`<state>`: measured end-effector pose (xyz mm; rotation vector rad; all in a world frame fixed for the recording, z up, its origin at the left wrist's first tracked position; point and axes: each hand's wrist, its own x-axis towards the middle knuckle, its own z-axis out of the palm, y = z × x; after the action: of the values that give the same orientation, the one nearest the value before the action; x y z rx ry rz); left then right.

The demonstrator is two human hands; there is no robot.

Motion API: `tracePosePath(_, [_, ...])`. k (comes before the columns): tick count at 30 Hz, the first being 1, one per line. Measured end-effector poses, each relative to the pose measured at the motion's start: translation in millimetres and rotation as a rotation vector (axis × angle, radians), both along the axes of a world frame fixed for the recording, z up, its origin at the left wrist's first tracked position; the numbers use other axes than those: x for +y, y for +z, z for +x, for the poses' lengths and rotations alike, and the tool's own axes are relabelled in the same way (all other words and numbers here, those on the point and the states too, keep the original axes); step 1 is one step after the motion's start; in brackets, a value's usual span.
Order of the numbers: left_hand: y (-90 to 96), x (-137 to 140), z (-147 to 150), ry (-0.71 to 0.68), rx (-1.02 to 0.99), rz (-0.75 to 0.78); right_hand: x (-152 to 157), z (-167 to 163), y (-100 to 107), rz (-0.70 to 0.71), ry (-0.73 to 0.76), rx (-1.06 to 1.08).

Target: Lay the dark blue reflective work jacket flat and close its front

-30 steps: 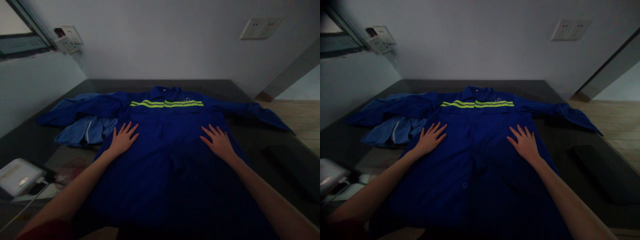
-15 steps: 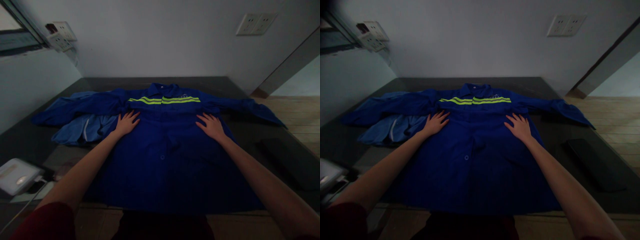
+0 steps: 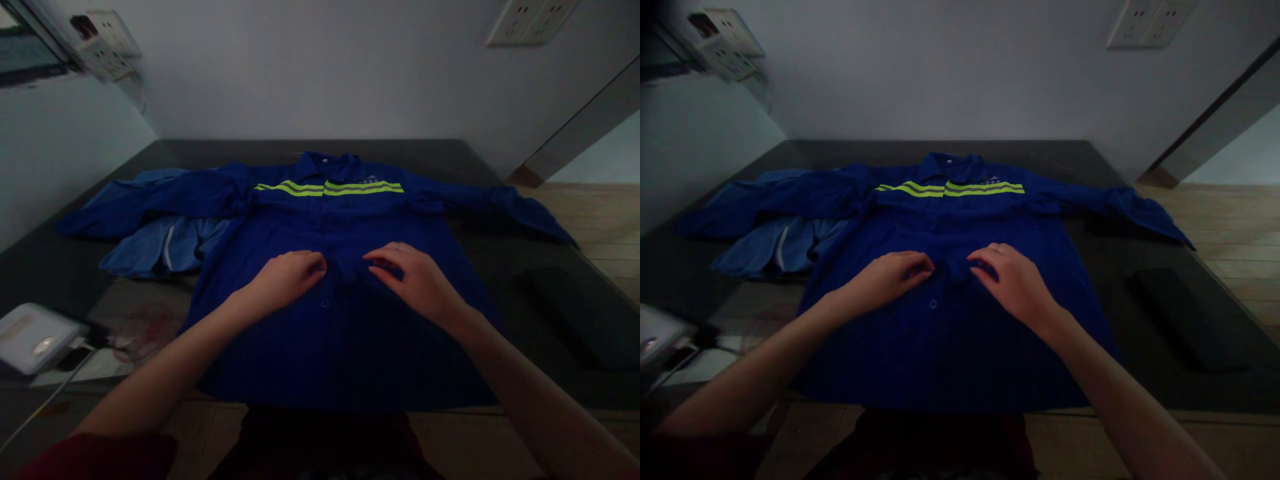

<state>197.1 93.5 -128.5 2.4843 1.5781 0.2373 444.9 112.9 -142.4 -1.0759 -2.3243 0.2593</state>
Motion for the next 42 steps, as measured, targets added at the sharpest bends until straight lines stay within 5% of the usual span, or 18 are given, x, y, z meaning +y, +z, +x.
tracePosePath(4, [-21.2,-19.5,14.7,0.056,0.017,-0.007,-29.4,-35.8,-13.1,-0.052,0.056,-0.148])
tracePosePath(11, [-51.8,-20.0,6.4,0.031,-0.070,0.009,-19.5,-39.8,-42.5,-0.039,0.026,-0.285])
tracePosePath(17, [-50.6,-20.0,2.7,0.009,-0.138,-0.005,-18.1,-32.8,-37.1,-0.234,0.016,-0.079])
tracePosePath(23, [-52.2,-24.4,6.2,-0.007,-0.088,-0.048,-22.7,-39.7,-47.3,-0.149,-0.196,-0.074])
tracePosePath(33, [-50.6,-31.0,8.4,-0.019,0.032,-0.017,-18.4,-18.5,-46.8,-0.304,-0.217,0.175])
tracePosePath(42, [-41.1,-35.8,18.3,-0.092,0.225,0.094,-15.7,-5.7,-45.8,-0.303,-0.310,0.080])
